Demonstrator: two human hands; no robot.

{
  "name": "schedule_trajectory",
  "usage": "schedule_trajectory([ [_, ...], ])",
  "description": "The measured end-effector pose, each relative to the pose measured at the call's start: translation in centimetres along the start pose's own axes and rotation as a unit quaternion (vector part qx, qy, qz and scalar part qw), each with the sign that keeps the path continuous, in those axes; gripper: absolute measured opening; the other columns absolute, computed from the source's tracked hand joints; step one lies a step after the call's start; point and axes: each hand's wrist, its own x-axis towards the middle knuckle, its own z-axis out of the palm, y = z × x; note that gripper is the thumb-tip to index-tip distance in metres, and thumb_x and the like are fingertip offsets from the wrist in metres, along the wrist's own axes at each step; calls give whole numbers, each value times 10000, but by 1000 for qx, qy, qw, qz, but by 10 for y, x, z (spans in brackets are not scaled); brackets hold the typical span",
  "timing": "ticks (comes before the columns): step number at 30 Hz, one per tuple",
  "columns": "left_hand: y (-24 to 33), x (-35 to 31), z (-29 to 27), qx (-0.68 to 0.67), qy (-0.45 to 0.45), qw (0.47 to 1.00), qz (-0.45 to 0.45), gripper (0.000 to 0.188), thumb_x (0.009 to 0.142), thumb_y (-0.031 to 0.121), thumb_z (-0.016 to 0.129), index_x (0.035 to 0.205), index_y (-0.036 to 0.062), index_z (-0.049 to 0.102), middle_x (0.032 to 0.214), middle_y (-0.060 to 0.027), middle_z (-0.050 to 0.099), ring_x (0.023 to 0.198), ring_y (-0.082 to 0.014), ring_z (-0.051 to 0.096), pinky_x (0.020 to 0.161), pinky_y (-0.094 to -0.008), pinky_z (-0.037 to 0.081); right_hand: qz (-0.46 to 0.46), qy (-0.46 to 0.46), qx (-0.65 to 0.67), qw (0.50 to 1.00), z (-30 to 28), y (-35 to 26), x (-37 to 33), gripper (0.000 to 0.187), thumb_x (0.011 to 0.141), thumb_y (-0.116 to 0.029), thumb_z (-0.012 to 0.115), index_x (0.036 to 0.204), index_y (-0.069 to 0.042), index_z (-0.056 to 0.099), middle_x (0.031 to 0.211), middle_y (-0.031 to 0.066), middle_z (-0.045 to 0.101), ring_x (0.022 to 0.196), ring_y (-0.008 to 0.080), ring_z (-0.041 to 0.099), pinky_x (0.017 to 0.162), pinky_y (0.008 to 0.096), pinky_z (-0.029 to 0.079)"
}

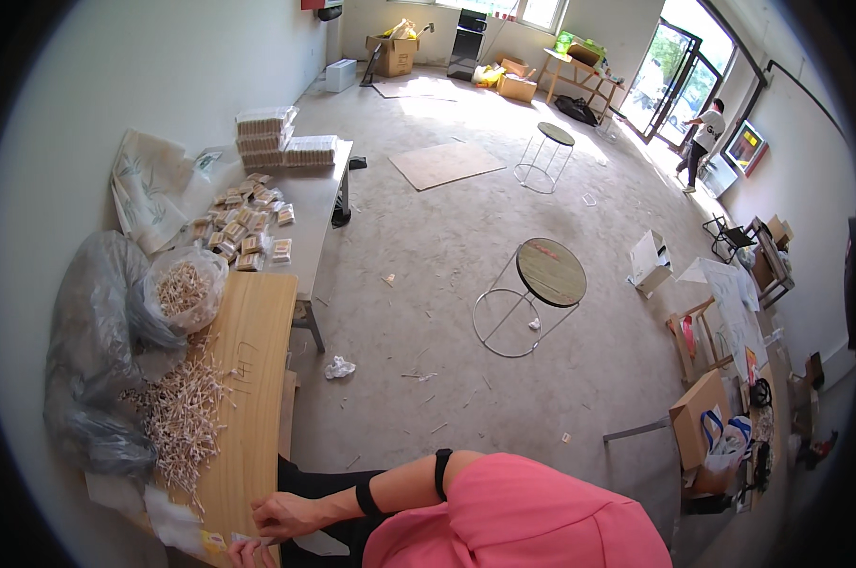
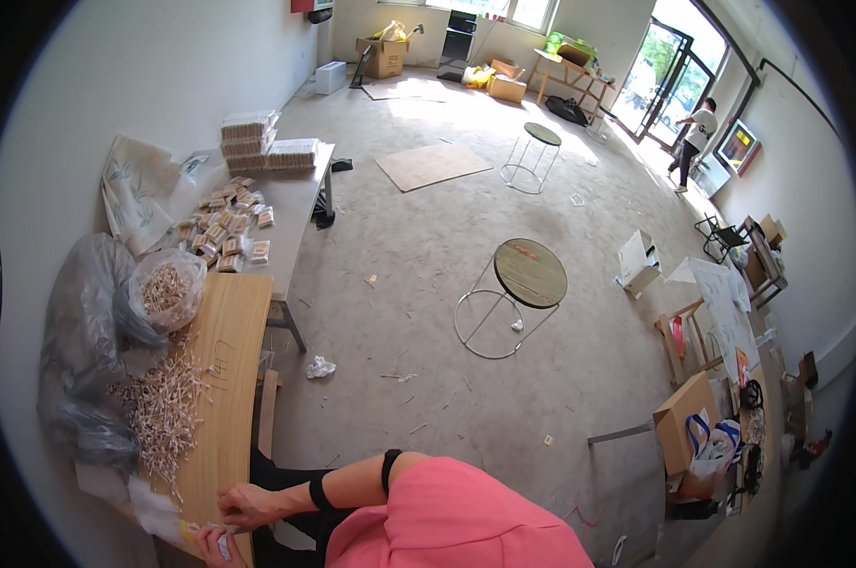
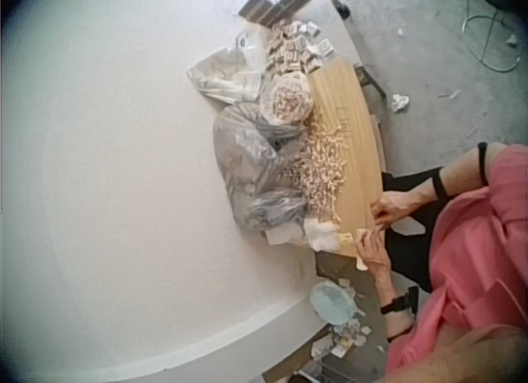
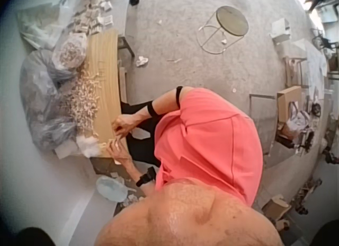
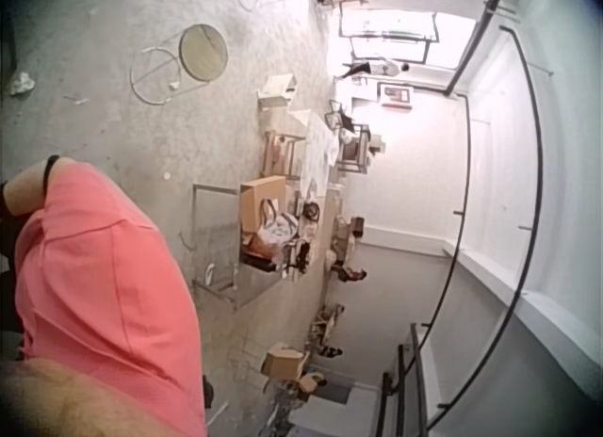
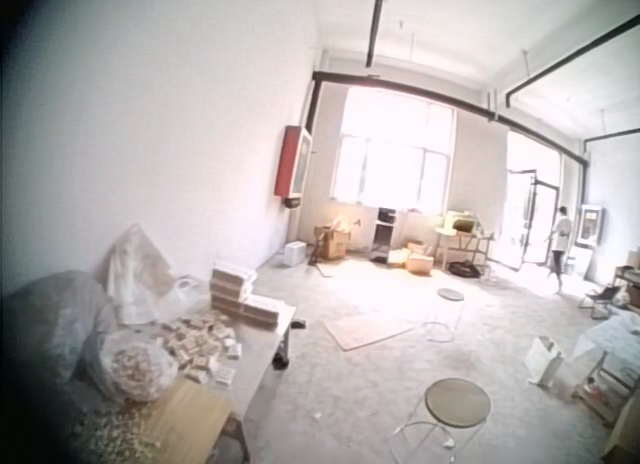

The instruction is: Counting and packaging groups of cotton swabs into small transparent plastic bags.

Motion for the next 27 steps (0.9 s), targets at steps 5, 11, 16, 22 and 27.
schedule_trajectory([
  [5, -40, -7, -19, 149, -79, 986, 10, 191, 939, 152, 666, 1066, 11, 648, 1065, -161, 602, 997, -340, 586, 887, -443, 479, -15, -9, -2, 1000, 13, 16, -1, 200, 791, -174, 662, 754, 9, 589, 770, 170, 573, 719, 368, 602, 632, 421, 470],
  [11, -31, 0, -4, -6, -13, 997, -81, 122, 866, -1, 674, 961, -4, 598, 880, -91, 590, 813, -193, 609, 768, -310, 497, 62, -34, 33, 997, -30, -3, 1, 97, 890, -75, 668, 922, 13, 640, 890, 119, 625, 804, 224, 643, 727, 328, 522],
  [16, -13, 10, -2, -53, 27, 994, -94, 207, 843, 30, 714, 1026, 9, 621, 901, -63, 621, 778, -157, 596, 732, -282, 495, 114, 3, 98, 989, -42, -12, 0, 90, 896, -79, 687, 895, 7, 661, 839, 79, 607, 731, 159, 608, 654, 289, 493],
  [22, 0, 3, -18, 37, -9, 997, -65, 163, 829, 31, 716, 971, 6, 639, 896, -52, 580, 725, -139, 535, 664, -262, 438, 154, -35, 92, 983, -28, -21, 3, 94, 898, -92, 692, 895, -1, 665, 851, 60, 609, 721, 133, 587, 649, 279, 479],
  [27, -11, 3, -16, 5, 8, 998, -66, 112, 843, 25, 704, 928, 6, 633, 876, -56, 563, 721, -153, 544, 652, -271, 450, 7, -90, -19, 996, -31, -25, 14, 52, 878, -53, 678, 911, -19, 657, 901, 67, 605, 755, 197, 624, 654, 313, 509],
])
